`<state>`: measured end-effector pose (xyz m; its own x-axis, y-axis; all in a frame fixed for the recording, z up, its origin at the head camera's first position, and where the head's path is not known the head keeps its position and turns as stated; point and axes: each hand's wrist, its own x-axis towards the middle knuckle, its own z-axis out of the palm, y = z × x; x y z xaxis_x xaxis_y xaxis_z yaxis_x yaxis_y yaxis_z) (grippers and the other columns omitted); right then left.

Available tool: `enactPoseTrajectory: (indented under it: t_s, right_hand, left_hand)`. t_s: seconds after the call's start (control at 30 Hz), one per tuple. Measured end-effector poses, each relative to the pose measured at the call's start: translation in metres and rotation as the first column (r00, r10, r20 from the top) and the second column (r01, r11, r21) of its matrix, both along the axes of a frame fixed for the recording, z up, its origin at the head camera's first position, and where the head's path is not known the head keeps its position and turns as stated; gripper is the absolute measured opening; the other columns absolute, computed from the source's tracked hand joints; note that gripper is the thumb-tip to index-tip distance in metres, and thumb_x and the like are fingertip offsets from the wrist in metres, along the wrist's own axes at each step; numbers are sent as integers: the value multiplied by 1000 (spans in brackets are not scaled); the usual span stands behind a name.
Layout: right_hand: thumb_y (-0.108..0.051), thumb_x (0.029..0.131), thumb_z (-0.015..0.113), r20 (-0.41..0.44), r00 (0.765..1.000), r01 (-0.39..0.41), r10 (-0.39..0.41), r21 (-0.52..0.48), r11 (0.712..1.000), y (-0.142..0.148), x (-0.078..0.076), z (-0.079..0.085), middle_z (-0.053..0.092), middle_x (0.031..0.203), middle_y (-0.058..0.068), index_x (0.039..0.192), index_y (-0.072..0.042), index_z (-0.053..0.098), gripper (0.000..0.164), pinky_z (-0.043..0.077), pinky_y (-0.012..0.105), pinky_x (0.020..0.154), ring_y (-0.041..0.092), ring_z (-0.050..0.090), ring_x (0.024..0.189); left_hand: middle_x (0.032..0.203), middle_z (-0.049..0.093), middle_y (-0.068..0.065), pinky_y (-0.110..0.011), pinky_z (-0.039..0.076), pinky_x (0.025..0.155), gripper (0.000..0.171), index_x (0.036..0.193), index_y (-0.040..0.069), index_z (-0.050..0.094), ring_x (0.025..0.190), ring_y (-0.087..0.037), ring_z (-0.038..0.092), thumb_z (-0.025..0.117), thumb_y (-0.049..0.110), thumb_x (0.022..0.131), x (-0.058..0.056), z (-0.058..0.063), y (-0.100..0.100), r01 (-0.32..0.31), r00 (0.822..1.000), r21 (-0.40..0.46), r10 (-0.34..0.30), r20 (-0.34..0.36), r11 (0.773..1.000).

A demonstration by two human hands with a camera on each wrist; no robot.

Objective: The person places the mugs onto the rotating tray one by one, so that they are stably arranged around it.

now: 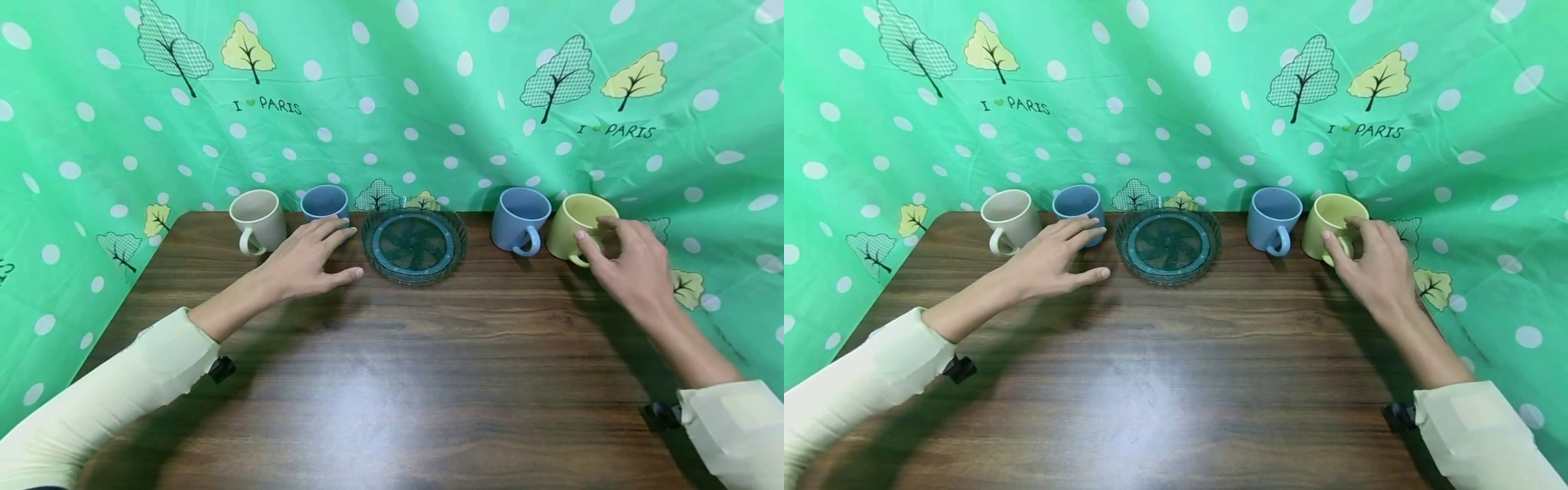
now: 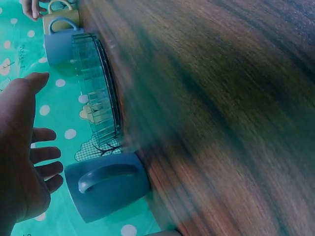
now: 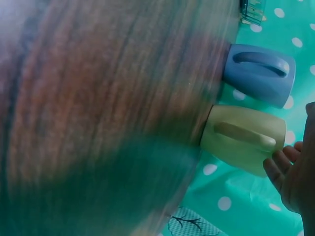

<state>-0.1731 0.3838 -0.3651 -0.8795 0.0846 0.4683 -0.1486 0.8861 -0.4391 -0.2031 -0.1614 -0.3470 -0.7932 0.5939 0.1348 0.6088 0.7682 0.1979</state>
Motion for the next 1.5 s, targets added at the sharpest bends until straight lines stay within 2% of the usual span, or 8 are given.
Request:
enactPoseTrajectory:
  t_s: [0.2, 0.37, 0.73, 1.0, 1.07, 1.23, 1.3, 1.5]
  right_hand:
    - [-34, 109, 71, -71, 997, -22, 22, 2, 1000, -5, 2, -5, 67, 119, 33, 139, 7, 70, 50, 42, 68, 95, 50, 60, 112]
    - [-30, 109, 71, -107, 994, -35, 39, 35, 999, -9, 4, -9, 68, 113, 30, 133, 7, 73, 43, 41, 59, 87, 46, 61, 104]
    - [-22, 108, 73, -128, 991, -33, 39, 50, 998, -12, 5, -13, 71, 112, 30, 124, 5, 76, 33, 42, 60, 85, 46, 63, 101]
    - [-16, 105, 77, -147, 986, -68, 75, 57, 996, -19, 4, -16, 74, 110, 27, 120, 2, 78, 23, 39, 36, 81, 41, 65, 97]
    - [-15, 105, 77, -152, 984, -83, 89, 49, 995, -21, 4, -16, 75, 112, 28, 120, 2, 78, 23, 42, 40, 84, 43, 68, 100]
    - [-15, 105, 77, -140, 983, -116, 118, 24, 993, -26, 4, -16, 76, 118, 30, 121, 2, 78, 23, 49, 63, 92, 48, 71, 111]
    - [-16, 107, 76, -123, 985, -122, 123, 15, 992, -28, 4, -16, 76, 119, 30, 122, 2, 77, 24, 49, 66, 93, 49, 71, 112]
    - [-25, 110, 74, -66, 992, -111, 111, 13, 994, -31, 2, -16, 78, 116, 27, 125, -1, 78, 29, 45, 36, 87, 44, 73, 108]
  left_hand:
    - [176, 49, -19, -66, 35, 137, 87, 168, 7, 52, 166, -43, 44, 69, 65, 106, 0, -4, 2, -2, 1000, 7, 2, 3, 1000]
    - [176, 48, -19, -68, 35, 136, 85, 168, 7, 52, 166, -42, 43, 69, 64, 107, 1, -8, 4, 8, 1000, 24, -9, 19, 1000]
    - [175, 49, -20, -68, 36, 136, 82, 167, 5, 53, 164, -44, 45, 69, 60, 108, -1, -16, 8, 31, 999, 37, -32, 25, 999]
    - [176, 48, -20, -67, 38, 135, 80, 168, 5, 51, 164, -44, 46, 68, 57, 110, -3, -20, 11, 49, 998, 35, -50, 33, 998]
    - [176, 48, -21, -64, 38, 136, 80, 168, 4, 51, 165, -44, 46, 67, 56, 110, -3, -21, 12, 57, 998, 32, -58, 31, 998]
    - [176, 47, -23, -63, 36, 137, 79, 169, 2, 50, 167, -44, 42, 67, 53, 111, -5, -24, 12, 78, 996, 34, -80, 39, 996]
    - [176, 46, -24, -63, 36, 137, 79, 169, 1, 49, 168, -44, 41, 68, 51, 111, -5, -25, 12, 86, 995, 40, -88, 46, 995]
    - [178, 44, -24, -63, 34, 138, 77, 170, 1, 47, 170, -44, 38, 67, 48, 112, -5, -29, 14, 104, 992, 45, -107, 67, 994]
